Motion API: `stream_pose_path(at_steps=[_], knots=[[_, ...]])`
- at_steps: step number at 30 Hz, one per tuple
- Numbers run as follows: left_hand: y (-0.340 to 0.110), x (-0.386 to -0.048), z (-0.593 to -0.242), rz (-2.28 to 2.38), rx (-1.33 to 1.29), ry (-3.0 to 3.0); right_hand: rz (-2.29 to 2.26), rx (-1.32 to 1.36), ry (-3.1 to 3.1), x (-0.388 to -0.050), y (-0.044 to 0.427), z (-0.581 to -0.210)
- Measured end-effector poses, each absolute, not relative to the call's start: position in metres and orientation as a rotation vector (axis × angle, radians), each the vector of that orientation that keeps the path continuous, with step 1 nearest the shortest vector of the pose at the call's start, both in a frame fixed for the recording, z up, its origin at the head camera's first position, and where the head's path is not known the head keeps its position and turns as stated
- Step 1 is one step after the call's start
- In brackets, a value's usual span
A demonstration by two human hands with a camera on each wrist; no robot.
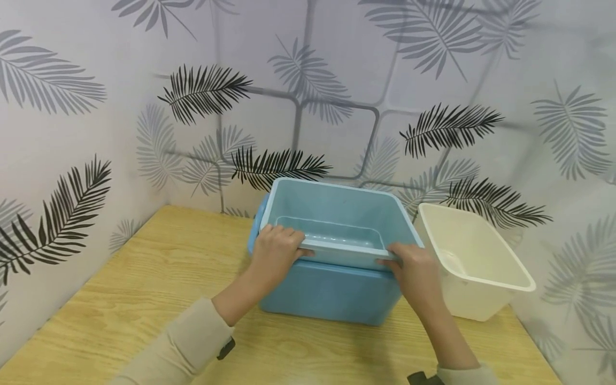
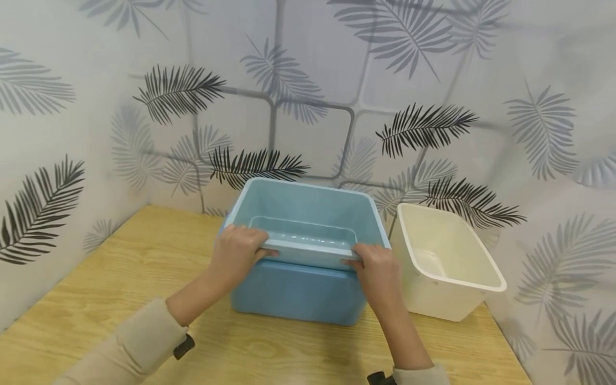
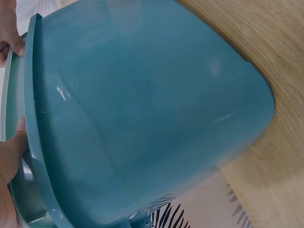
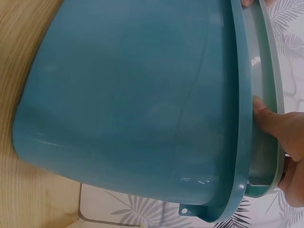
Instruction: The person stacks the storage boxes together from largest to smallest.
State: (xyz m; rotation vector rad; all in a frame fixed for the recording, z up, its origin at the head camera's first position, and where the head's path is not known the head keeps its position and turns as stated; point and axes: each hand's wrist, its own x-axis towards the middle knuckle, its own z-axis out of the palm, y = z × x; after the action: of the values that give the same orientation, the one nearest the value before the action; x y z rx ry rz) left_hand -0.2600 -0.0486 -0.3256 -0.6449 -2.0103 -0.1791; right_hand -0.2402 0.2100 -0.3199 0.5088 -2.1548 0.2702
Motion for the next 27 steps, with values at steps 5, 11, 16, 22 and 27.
stream_pose_path(at_steps=[5,11,16,22,27], knots=[[-0.048,-0.260,-0.329,-0.182,-0.652,-2.029,0.272,0.509,-2.163,-0.241,0.211,-0.325],[-0.048,-0.260,-0.332,-0.187,-0.650,-2.041,0.268,0.514,-2.154,-0.241,0.212,-0.329],[-0.047,-0.261,-0.336,-0.188,-0.641,-2.060,0.269,0.510,-2.175,-0.241,0.213,-0.332],[-0.047,-0.262,-0.336,-0.203,-0.649,-2.063,0.275,0.491,-2.220,-0.239,0.213,-0.331],[-0.046,-0.261,-0.335,-0.241,-0.655,-2.069,0.285,0.496,-2.247,-0.235,0.213,-0.328]])
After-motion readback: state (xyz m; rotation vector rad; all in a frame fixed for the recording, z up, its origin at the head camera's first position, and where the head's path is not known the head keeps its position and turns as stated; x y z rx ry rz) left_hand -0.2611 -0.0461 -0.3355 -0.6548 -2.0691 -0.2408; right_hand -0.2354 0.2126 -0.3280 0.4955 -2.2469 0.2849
